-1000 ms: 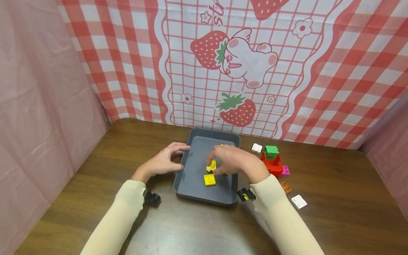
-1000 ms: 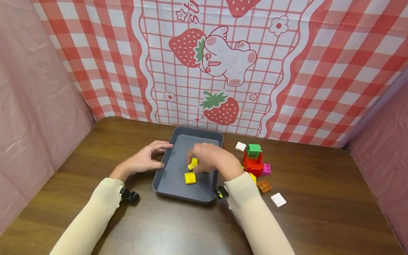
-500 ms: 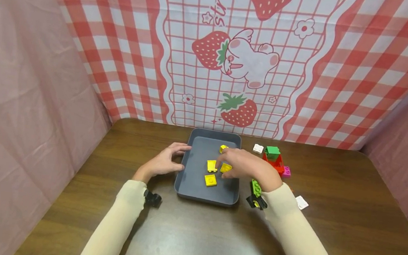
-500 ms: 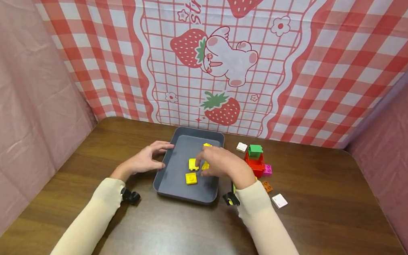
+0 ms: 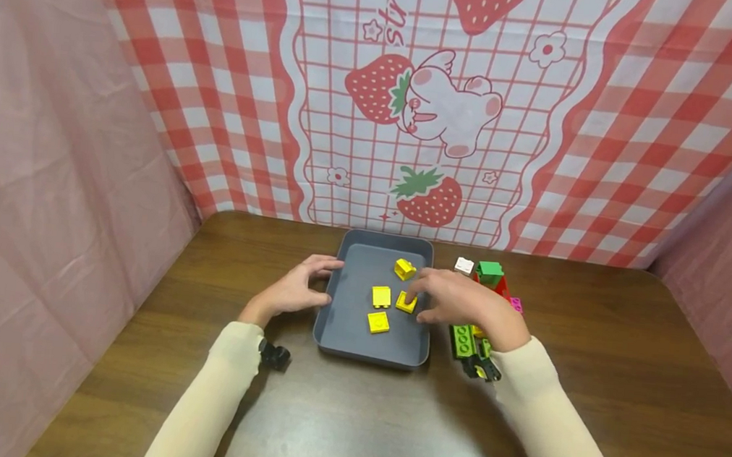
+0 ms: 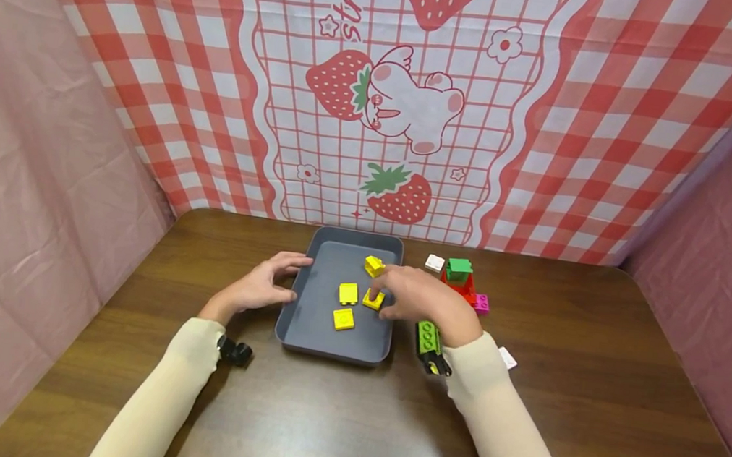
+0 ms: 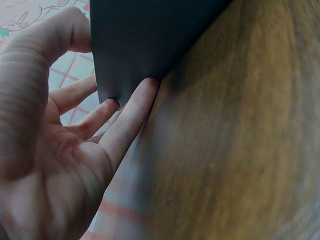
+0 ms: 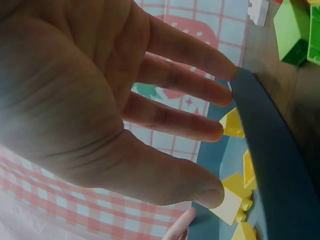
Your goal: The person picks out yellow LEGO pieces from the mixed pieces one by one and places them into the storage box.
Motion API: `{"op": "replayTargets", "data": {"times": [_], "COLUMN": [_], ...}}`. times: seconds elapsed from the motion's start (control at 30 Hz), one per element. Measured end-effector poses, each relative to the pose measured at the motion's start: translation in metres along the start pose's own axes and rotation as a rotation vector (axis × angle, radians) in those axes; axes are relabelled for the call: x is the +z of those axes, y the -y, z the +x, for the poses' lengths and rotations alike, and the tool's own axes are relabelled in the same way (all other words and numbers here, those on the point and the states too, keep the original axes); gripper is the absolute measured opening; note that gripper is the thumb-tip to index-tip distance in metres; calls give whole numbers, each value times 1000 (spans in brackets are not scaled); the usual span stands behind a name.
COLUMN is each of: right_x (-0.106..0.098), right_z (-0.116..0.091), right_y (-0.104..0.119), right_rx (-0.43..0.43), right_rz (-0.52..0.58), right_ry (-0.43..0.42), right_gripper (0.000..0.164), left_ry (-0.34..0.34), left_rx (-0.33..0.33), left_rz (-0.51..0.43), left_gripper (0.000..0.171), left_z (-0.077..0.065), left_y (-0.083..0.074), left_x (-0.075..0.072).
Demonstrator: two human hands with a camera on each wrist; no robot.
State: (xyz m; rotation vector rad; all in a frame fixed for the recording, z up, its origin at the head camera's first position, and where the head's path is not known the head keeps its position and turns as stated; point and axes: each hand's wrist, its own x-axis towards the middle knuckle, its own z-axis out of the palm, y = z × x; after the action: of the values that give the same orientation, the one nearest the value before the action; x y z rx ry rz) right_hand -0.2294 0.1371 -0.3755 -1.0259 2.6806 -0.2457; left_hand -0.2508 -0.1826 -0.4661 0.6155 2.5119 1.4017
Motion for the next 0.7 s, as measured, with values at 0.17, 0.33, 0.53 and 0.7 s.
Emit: {"op": "replayTargets", "data": {"times": [0.17, 0.33, 0.53, 0.7], "right_x": [0, 0, 1, 2], "right_z": [-7, -14, -24, -34], "right_y": [-3, -8, -17, -24], "right_rx": [3, -6, 0, 25], "right_rz": [-4, -17, -15, 29], "right_ry": [-22, -38, -47, -54], "right_gripper": [36, 36, 35, 33], "left_ry": [-1, -3, 2, 3], "left_rx": [-9, 0, 12, 15], "left_rz": [9, 11, 0, 6], "left_gripper": [69, 69, 69, 69], "left_z": [0, 0, 0, 0], "left_y": [0, 0, 0, 2], "left_x": [0, 0, -1, -1]}}
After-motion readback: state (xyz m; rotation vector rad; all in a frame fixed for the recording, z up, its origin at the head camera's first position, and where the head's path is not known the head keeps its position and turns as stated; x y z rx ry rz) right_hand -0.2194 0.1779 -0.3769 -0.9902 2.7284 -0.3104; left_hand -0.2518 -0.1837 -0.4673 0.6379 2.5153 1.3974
